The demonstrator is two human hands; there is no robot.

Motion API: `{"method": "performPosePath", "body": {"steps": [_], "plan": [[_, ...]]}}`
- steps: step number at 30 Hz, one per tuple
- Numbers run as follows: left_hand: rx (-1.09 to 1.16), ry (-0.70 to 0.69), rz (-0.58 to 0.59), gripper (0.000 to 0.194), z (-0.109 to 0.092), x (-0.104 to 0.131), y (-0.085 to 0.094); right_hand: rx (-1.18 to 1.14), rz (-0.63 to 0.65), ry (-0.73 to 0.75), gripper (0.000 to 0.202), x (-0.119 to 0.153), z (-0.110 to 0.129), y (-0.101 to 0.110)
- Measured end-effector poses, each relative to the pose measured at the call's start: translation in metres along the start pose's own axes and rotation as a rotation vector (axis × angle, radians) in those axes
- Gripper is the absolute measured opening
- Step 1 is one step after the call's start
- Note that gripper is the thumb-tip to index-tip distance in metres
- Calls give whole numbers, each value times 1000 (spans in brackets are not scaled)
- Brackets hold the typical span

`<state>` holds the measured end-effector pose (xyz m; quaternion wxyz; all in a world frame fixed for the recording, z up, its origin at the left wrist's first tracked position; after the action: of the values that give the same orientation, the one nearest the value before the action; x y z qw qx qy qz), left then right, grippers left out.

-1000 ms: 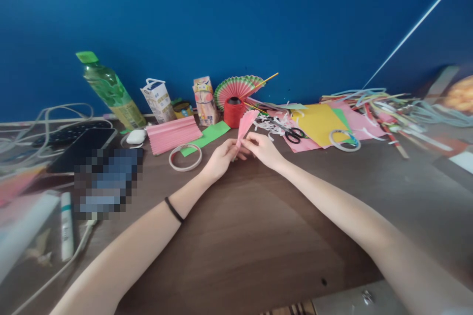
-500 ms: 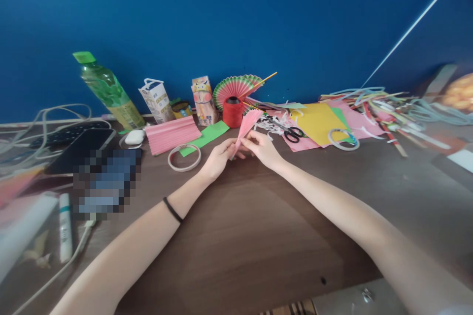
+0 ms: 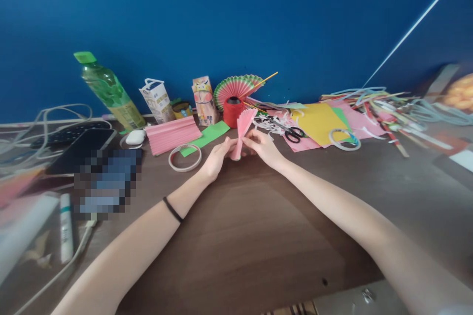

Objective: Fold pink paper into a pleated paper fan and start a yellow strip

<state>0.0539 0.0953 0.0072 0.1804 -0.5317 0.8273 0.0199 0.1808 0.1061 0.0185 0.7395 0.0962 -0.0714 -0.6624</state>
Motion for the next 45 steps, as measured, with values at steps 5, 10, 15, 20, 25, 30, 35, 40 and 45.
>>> {"method": "performPosePath", "body": {"steps": [5,10,15,20,25,30,35,40,45], "plan": [[38,28,-83,39,2,-1,5,49,-35,71,26,2,3,0],[121,36,-95,33,6,-3,8,3,18,99,26,4,6,-2],[237,42,-277,21,10,-7,21,27,29,63,23,2,4,-5],[294,62,-317,14,9,-8,21,57,-48,114,18,7,9,-5],[342,101,-333,12,9,-7,24,210,-167,406,17,29,45,-10],[392,83,-412,8,10,-6,31,387,67,517,15,11,81,-68],[422,196,-546,25,11,-2,31,877,305,402,59,-40,91,-141],[414,200,-519,22,5,-2,27,1143,398,201,88,-70,75,-167],[409,195,-460,11,6,-3,28,1125,409,207,88,-84,68,-173]]}}
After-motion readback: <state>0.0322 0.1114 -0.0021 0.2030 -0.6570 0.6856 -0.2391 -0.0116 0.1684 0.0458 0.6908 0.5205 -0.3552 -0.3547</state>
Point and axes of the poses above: each hand's wrist, its own x-axis away from the middle knuckle, its own y-axis out of the back of the hand, z = x × y, the point moved 6 cm from there along -x, towards the middle knuckle, and after that the axes turned 12 degrees about -y, right-handed, at the moved point
